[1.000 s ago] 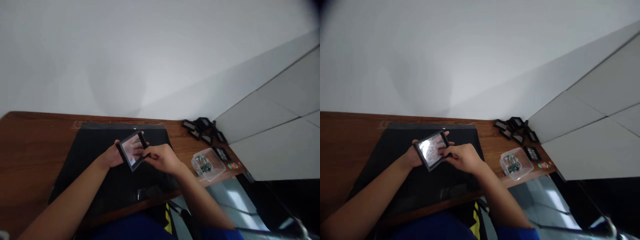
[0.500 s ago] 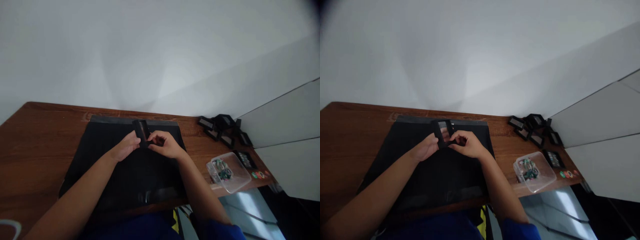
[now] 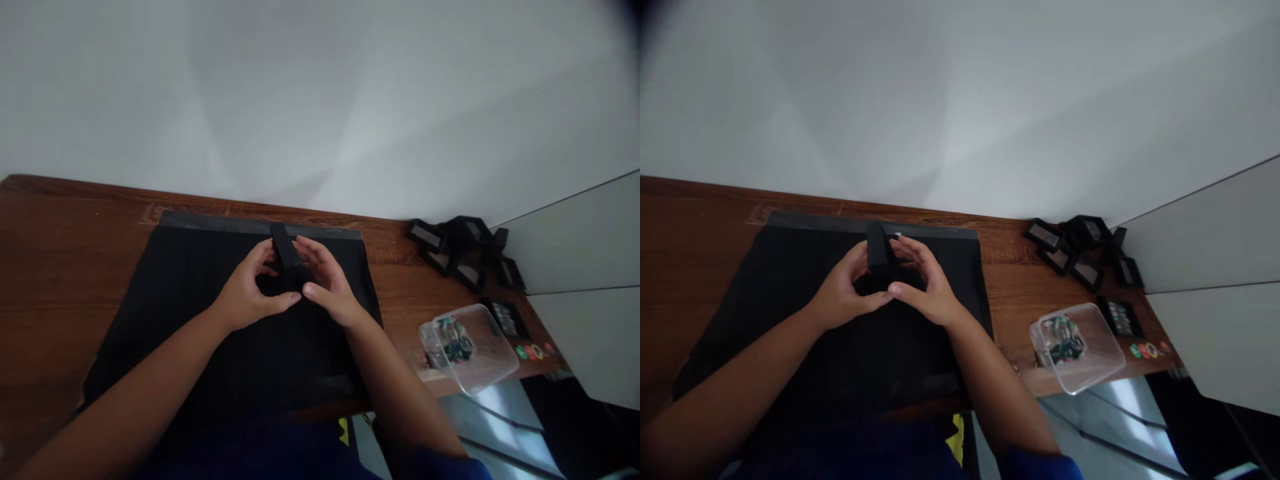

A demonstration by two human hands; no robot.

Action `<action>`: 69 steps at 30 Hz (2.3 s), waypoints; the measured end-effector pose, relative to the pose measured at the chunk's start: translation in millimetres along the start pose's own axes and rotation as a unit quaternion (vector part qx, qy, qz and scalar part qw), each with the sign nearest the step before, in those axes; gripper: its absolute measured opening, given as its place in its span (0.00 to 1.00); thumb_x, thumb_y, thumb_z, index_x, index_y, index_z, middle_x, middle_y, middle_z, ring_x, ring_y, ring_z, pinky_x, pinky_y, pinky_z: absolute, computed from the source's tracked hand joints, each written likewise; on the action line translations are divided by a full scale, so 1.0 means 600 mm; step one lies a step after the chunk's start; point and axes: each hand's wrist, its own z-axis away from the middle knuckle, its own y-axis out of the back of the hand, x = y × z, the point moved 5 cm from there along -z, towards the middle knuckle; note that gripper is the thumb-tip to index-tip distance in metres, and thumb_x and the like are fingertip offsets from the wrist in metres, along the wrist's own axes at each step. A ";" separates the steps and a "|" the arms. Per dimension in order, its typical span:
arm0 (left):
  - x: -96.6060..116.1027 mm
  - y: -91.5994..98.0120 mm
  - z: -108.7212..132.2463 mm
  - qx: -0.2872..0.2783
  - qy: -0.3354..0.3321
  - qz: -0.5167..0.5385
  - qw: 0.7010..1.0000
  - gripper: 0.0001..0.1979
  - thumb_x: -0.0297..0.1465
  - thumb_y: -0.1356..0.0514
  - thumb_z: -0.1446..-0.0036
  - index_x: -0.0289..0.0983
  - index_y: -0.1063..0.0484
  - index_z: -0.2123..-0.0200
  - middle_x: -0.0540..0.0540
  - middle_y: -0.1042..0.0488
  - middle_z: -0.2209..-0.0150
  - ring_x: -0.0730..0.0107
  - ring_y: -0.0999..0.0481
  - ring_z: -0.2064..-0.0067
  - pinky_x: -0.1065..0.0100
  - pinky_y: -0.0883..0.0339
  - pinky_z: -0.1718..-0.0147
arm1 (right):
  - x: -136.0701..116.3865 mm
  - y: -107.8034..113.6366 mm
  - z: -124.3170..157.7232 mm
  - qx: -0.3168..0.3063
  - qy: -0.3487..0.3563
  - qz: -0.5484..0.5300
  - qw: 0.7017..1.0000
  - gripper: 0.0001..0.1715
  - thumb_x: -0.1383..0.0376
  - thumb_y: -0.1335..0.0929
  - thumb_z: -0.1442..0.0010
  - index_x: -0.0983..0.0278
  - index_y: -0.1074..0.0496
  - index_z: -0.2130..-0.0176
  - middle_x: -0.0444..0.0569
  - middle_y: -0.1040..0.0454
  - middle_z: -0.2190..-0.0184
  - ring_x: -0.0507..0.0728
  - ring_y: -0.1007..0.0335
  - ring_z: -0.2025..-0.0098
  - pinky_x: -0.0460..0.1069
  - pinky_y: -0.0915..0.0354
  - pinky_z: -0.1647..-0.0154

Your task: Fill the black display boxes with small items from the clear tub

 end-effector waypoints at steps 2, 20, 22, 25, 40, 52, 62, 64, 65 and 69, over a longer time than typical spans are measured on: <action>0.008 -0.007 0.003 -0.023 -0.024 -0.047 0.998 0.47 0.19 0.17 0.70 0.39 0.17 0.40 0.37 0.17 0.41 0.32 0.23 0.35 0.45 0.30 0.33 | 0.004 0.008 -0.004 -0.014 0.001 -0.053 0.998 0.58 0.34 0.20 0.45 0.52 0.35 0.27 0.57 0.30 0.26 0.68 0.31 0.26 0.64 0.29 0.30; -0.028 -0.052 0.027 -0.226 -0.143 -0.234 0.935 0.45 0.39 0.19 0.59 0.42 0.30 0.38 0.38 0.22 0.43 0.44 0.18 0.41 0.40 0.21 0.38 | 0.004 0.008 -0.012 0.196 0.021 0.050 0.979 0.45 0.28 0.46 0.27 0.57 0.36 0.75 0.45 0.35 0.73 0.58 0.38 0.65 0.56 0.40 0.56; -0.027 -0.058 0.031 -0.233 -0.146 -0.217 0.937 0.45 0.40 0.19 0.60 0.42 0.30 0.38 0.38 0.21 0.43 0.43 0.18 0.41 0.40 0.21 0.38 | 0.008 0.004 -0.008 0.222 0.025 0.031 0.974 0.45 0.27 0.46 0.28 0.57 0.38 0.76 0.45 0.37 0.73 0.58 0.39 0.66 0.56 0.40 0.58; -0.028 -0.062 0.037 -0.235 -0.149 -0.204 0.939 0.45 0.39 0.20 0.59 0.42 0.29 0.38 0.39 0.21 0.43 0.43 0.18 0.41 0.41 0.20 0.39 | 0.018 -0.002 -0.001 0.253 0.017 0.014 0.967 0.47 0.27 0.50 0.28 0.57 0.40 0.76 0.44 0.40 0.75 0.57 0.43 0.69 0.55 0.42 0.62; -0.023 -0.069 0.049 -0.211 -0.159 -0.234 0.936 0.46 0.35 0.20 0.63 0.44 0.30 0.38 0.42 0.22 0.44 0.45 0.17 0.43 0.42 0.19 0.40 | -0.001 -0.002 0.016 0.295 0.040 0.059 0.953 0.44 0.35 0.50 0.22 0.58 0.40 0.77 0.44 0.38 0.77 0.56 0.39 0.70 0.54 0.41 0.63; -0.013 -0.025 0.035 -0.134 -0.248 -0.326 0.902 0.47 0.36 0.24 0.47 0.47 0.37 0.26 0.36 0.28 0.30 0.39 0.23 0.31 0.38 0.25 0.32 | -0.001 -0.011 0.009 0.285 0.087 -0.023 0.954 0.44 0.31 0.50 0.25 0.57 0.24 0.58 0.49 0.26 0.62 0.60 0.28 0.57 0.58 0.33 0.50; -0.011 -0.065 0.062 -0.184 -0.320 -0.341 0.864 0.49 0.34 0.25 0.48 0.46 0.40 0.26 0.36 0.29 0.31 0.40 0.23 0.32 0.43 0.21 0.36 | -0.022 0.002 0.019 0.264 0.168 0.061 0.948 0.38 0.36 0.45 0.22 0.57 0.37 0.73 0.47 0.36 0.72 0.60 0.37 0.65 0.59 0.39 0.54; -0.010 -0.070 0.065 -0.189 -0.321 -0.338 0.864 0.48 0.34 0.25 0.48 0.46 0.40 0.27 0.36 0.27 0.33 0.41 0.22 0.33 0.45 0.20 0.37 | -0.027 -0.001 0.023 0.265 0.186 0.052 0.945 0.38 0.38 0.46 0.21 0.57 0.36 0.73 0.47 0.36 0.72 0.60 0.37 0.64 0.59 0.40 0.55; -0.009 -0.072 0.068 -0.191 -0.320 -0.337 0.865 0.48 0.34 0.25 0.49 0.46 0.39 0.28 0.37 0.27 0.33 0.41 0.22 0.34 0.45 0.20 0.38 | -0.029 -0.003 0.024 0.260 0.193 0.046 0.945 0.39 0.39 0.46 0.21 0.57 0.36 0.73 0.47 0.37 0.72 0.60 0.37 0.65 0.59 0.40 0.55; -0.005 -0.075 0.081 -0.196 -0.332 -0.326 0.863 0.49 0.35 0.26 0.52 0.45 0.40 0.28 0.36 0.27 0.33 0.40 0.22 0.35 0.46 0.20 0.39 | -0.031 -0.015 0.027 0.266 0.176 0.030 0.947 0.47 0.31 0.54 0.26 0.58 0.41 0.78 0.48 0.42 0.75 0.61 0.41 0.67 0.61 0.40 0.58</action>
